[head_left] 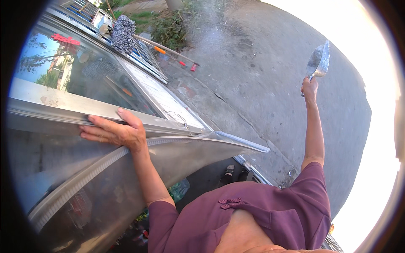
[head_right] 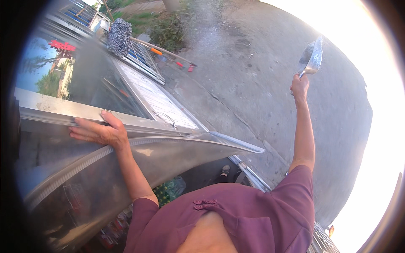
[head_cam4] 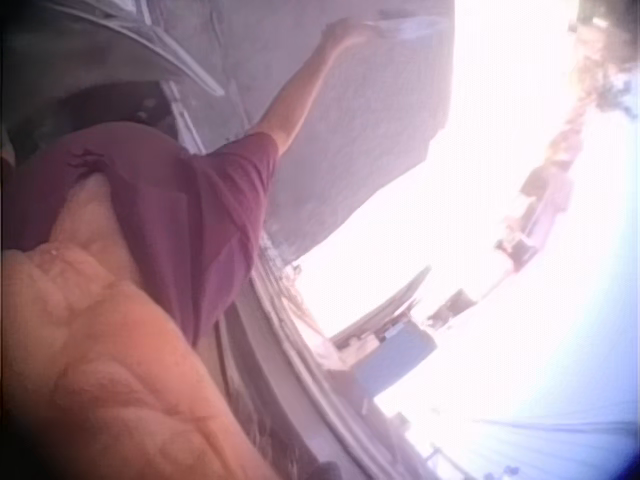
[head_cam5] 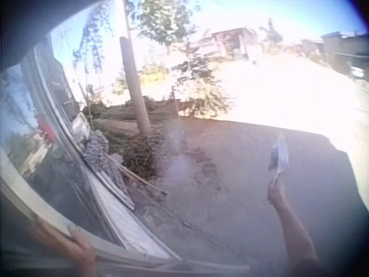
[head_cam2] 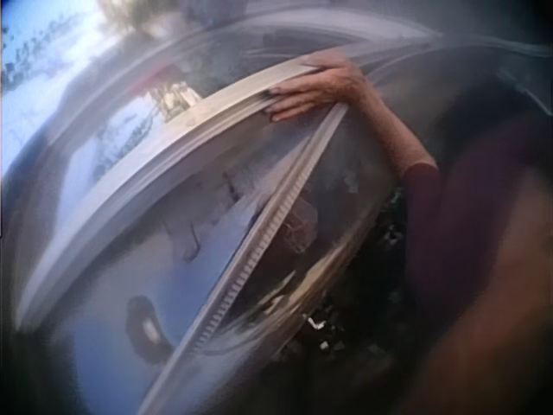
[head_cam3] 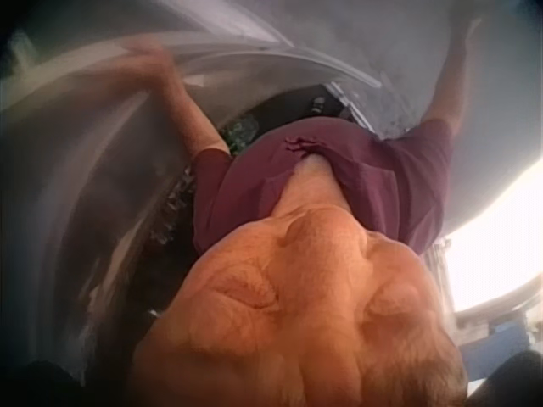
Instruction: The person scoops ice from a chest freezer using a metal scoop, removes the ice, and discards it outside. The person repeats the scooping and discarding process multiple times.
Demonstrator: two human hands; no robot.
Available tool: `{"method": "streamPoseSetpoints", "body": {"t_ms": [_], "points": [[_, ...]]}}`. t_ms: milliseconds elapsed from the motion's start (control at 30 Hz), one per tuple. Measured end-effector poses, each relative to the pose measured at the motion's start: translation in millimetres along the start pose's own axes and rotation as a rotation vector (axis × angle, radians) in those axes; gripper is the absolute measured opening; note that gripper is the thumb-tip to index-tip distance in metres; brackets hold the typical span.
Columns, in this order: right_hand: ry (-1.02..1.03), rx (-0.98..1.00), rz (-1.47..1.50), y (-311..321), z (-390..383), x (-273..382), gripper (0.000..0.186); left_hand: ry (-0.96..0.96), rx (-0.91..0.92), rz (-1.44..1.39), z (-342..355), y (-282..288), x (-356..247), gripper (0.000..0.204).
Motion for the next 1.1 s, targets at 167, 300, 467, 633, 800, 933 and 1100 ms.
{"method": "streamPoseSetpoints", "body": {"t_ms": [167,300,467,633,800,933,1100], "points": [[-0.012,0.115,0.21,19.3,-38.0,12.4,0.016,0.011,0.0,-0.016,-2.2,-3.3,-2.7,0.063],[-0.038,0.258,0.437,40.1,-73.0,44.0,0.014,0.035,-0.003,0.0,-1.3,2.6,0.4,0.063],[-0.144,0.37,0.445,36.5,-73.1,-7.2,0.011,0.089,0.008,-0.026,-1.8,-1.0,-3.8,0.062],[-0.108,0.221,-0.155,10.1,-111.4,-73.3,0.015,0.083,0.015,-0.021,-1.0,5.7,5.5,0.062],[-0.046,0.328,-0.571,25.2,-123.4,-117.1,0.02,0.043,-0.012,-0.055,1.9,-2.7,7.3,0.063],[-0.15,0.273,-1.007,92.9,-144.5,-156.7,0.024,0.002,-0.024,-0.072,10.3,-16.2,-17.3,0.066],[-0.571,0.41,-1.289,199.5,-192.5,-246.1,0.032,-0.129,-0.019,-0.124,-18.9,-27.6,-34.5,0.08]]}}
Point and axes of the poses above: each hand's wrist, its own z-axis towards the middle knuckle, its own y-axis out of the back of the hand, x = y × z, the point moved 5 cm from there along z, towards the middle knuckle, and after that the axes turned 6 degrees about -z, right-handed, at the moved point
